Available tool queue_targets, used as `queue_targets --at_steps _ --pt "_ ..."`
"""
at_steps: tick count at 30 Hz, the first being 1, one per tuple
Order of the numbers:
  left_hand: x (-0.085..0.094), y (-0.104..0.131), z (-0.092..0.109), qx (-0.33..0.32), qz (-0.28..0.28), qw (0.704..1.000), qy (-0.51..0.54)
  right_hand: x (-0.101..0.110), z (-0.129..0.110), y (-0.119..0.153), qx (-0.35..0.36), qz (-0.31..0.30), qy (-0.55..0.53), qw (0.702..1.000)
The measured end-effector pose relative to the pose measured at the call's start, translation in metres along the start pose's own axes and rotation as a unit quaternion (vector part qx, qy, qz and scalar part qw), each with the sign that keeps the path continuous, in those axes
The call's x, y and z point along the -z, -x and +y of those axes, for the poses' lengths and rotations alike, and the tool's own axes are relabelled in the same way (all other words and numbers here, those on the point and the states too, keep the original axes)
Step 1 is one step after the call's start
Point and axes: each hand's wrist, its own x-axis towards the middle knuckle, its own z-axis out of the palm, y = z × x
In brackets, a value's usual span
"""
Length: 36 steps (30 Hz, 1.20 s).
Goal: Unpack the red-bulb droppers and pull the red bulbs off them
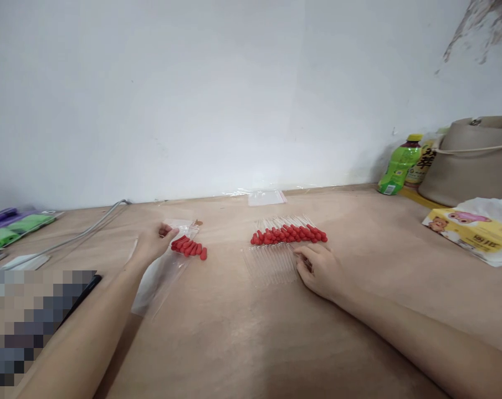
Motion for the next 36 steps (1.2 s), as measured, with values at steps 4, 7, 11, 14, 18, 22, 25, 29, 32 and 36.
queue_targets --at_steps 4,7,11,14,18,22,25,29,32,36 --pt "-0.008 0.001 -0.004 -0.009 -0.023 0.999 -0.022 0.001 -0.002 0.001 0.013 -0.020 0.017 1.000" --pt "-0.004 0.001 -0.008 -0.010 -0.014 0.999 -0.040 0.002 -0.004 0.001 0.007 -0.029 0.025 0.999" --pt "0.002 0.001 -0.004 -0.009 0.015 0.998 -0.062 0.003 -0.005 0.000 0.017 -0.030 0.023 0.999" --pt "0.000 0.011 0.016 -0.035 0.072 0.994 -0.072 0.004 -0.006 0.000 0.019 -0.029 0.024 0.999" --pt "-0.016 0.041 0.064 -0.211 0.055 0.976 -0.030 0.003 -0.006 0.001 0.022 -0.042 0.025 0.999" --pt "-0.042 0.064 0.107 -0.335 -0.032 0.942 -0.010 0.002 -0.006 0.000 0.007 -0.052 0.006 0.999" --pt "-0.059 0.062 0.127 -0.348 -0.053 0.936 0.011 0.004 -0.006 -0.002 -0.014 -0.028 -0.021 0.999" --pt "-0.072 0.053 0.140 -0.350 -0.080 0.933 0.028 0.005 -0.005 -0.005 -0.059 0.001 -0.054 0.997" --pt "-0.075 0.051 0.145 -0.344 -0.097 0.933 0.034 0.005 -0.003 -0.007 -0.082 -0.002 -0.067 0.994" --pt "-0.079 0.055 0.148 -0.304 -0.086 0.947 0.059 0.005 -0.003 -0.008 -0.092 0.002 -0.061 0.994"
